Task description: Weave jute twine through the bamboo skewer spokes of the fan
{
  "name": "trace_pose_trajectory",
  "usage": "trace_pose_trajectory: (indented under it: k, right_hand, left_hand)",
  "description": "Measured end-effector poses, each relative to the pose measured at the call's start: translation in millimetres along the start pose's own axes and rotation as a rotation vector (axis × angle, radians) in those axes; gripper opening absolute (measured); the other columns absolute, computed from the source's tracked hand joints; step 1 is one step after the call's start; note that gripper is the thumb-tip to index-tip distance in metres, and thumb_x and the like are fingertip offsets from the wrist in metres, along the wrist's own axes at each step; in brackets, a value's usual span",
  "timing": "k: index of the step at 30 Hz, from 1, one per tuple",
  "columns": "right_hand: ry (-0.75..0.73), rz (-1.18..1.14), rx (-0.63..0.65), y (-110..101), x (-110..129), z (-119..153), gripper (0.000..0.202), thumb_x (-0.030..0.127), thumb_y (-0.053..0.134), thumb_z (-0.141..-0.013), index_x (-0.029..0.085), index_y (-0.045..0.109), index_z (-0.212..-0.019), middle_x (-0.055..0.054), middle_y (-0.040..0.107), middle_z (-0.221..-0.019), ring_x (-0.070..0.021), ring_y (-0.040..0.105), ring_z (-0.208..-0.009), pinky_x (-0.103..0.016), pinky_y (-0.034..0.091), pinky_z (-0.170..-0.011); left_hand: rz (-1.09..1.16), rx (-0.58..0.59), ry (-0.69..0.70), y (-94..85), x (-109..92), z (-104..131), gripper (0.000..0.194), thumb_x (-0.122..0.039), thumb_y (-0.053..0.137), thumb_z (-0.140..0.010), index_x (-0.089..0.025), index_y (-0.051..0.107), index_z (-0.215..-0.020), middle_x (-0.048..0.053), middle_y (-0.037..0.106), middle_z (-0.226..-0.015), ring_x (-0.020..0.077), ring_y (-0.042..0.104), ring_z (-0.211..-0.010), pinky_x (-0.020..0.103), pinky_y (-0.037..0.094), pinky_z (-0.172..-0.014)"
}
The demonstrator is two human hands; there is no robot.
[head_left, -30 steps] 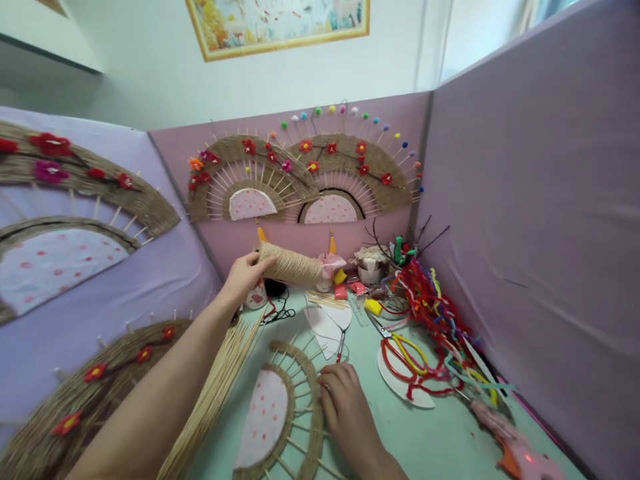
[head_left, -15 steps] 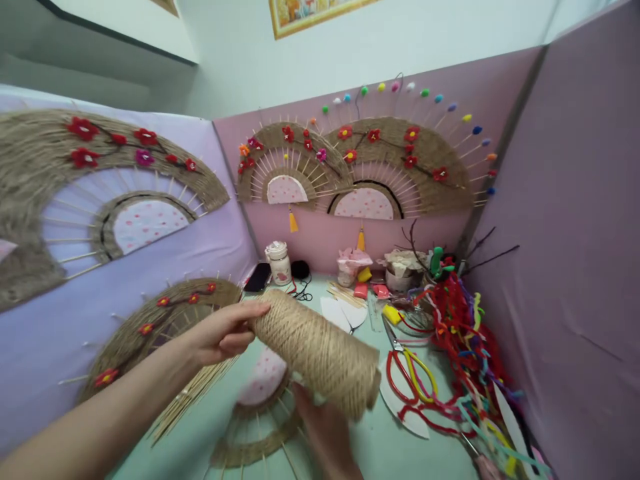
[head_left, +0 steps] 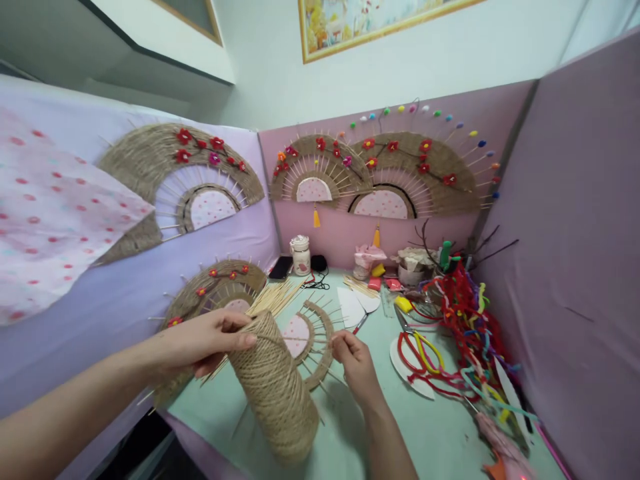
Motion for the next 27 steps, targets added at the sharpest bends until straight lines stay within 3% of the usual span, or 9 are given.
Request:
trace_pose_trajectory:
  k: [3,6,12,17,20,22,24,27]
  right_hand:
    - [0.002,-0.031,0.062,1,-2,2,0.033,0.046,0.054,-0.086,0.016,0.057,-0.073,0.003,0.042,-0.059,-0.0102,0.035,-0.056,-0.023,0.029,-0.053]
    - [0.011,-0.032,0.021,1,-4,1,0.035,0.048,0.056,-0.084,0.017,0.054,-0.07,0.004,0.039,-0.058,-0.01,0.033,-0.055,-0.023,0.028,-0.052]
    - [0.075,-0.213,-0.418,-27,-14,-9,0.034,0.049,0.06,-0.079,0.02,0.046,-0.07,0.009,0.031,-0.054,-0.0079,0.029,-0.047,-0.021,0.032,-0.048]
    - [0.07,-0.44,-0.536,-65,-25,-16,0.032,0.041,0.057,-0.08,0.021,0.036,-0.066,0.01,0.026,-0.052,-0.0069,0.027,-0.041,-0.02,0.032,-0.043]
    - [0.029,-0.496,-0.701,-102,-28,-12,0.025,0.031,0.053,-0.078,0.021,0.034,-0.064,0.007,0.034,-0.055,-0.0081,0.034,-0.043,-0.022,0.035,-0.044]
    - [-0.022,-0.485,-0.825,-125,-28,-6,0.021,0.031,0.049,-0.077,0.022,0.034,-0.065,0.001,0.046,-0.065,-0.0125,0.049,-0.053,-0.026,0.04,-0.047]
    - [-0.111,-0.419,-0.978,-143,-24,4,0.017,0.035,0.043,-0.078,0.024,0.035,-0.068,-0.005,0.057,-0.086,-0.0195,0.061,-0.077,-0.034,0.047,-0.055]
    - [-0.194,-0.284,-1.156,-151,-13,16,0.015,0.04,0.036,-0.081,0.026,0.041,-0.078,-0.007,0.055,-0.119,-0.0225,0.056,-0.111,-0.043,0.051,-0.074]
  left_hand:
    - [-0.071,-0.007,0.055,-7.0,15,-3,0.033,-0.048,0.07,-0.071,-0.016,0.065,-0.075,-0.005,0.049,-0.055,0.0006,0.029,-0.029,0.016,0.018,-0.029]
    - [0.079,-0.148,0.146,-16.3,31,-12,0.038,-0.052,0.067,-0.073,-0.015,0.059,-0.072,-0.007,0.042,-0.057,-0.0012,0.022,-0.032,0.016,0.012,-0.032]
    - [0.396,-0.328,0.222,-41.3,51,-16,0.037,-0.051,0.066,-0.072,-0.017,0.057,-0.082,-0.008,0.043,-0.053,-0.0013,0.017,-0.031,0.015,0.008,-0.033]
    - [0.434,-0.318,0.182,-68.5,53,-9,0.035,-0.046,0.071,-0.067,-0.016,0.058,-0.081,-0.005,0.052,-0.058,-0.0024,0.019,-0.03,0.014,0.008,-0.031]
    - [0.402,-0.359,0.15,-79.6,56,-9,0.032,-0.041,0.073,-0.066,-0.017,0.057,-0.079,-0.003,0.056,-0.062,-0.0024,0.022,-0.028,0.015,0.008,-0.03]
    - [0.363,-0.424,0.155,-82.0,59,-12,0.032,-0.041,0.073,-0.066,-0.018,0.057,-0.081,-0.004,0.055,-0.06,-0.0013,0.026,-0.028,0.015,0.011,-0.029]
    - [0.339,-0.507,0.193,-80.5,59,-16,0.033,-0.044,0.072,-0.067,-0.019,0.057,-0.082,-0.006,0.051,-0.056,0.0007,0.03,-0.028,0.015,0.015,-0.028]
    - [0.412,-0.654,0.298,-75.9,55,-23,0.032,-0.047,0.067,-0.071,-0.022,0.052,-0.083,-0.008,0.044,-0.051,0.0028,0.031,-0.031,0.016,0.018,-0.029]
Point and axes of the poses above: each hand's wrist, its own z-axis away from the middle knuckle, its own y-axis out of the palm, x = y × z, the point moved 3 cm from there along -z, towards the middle knuckle
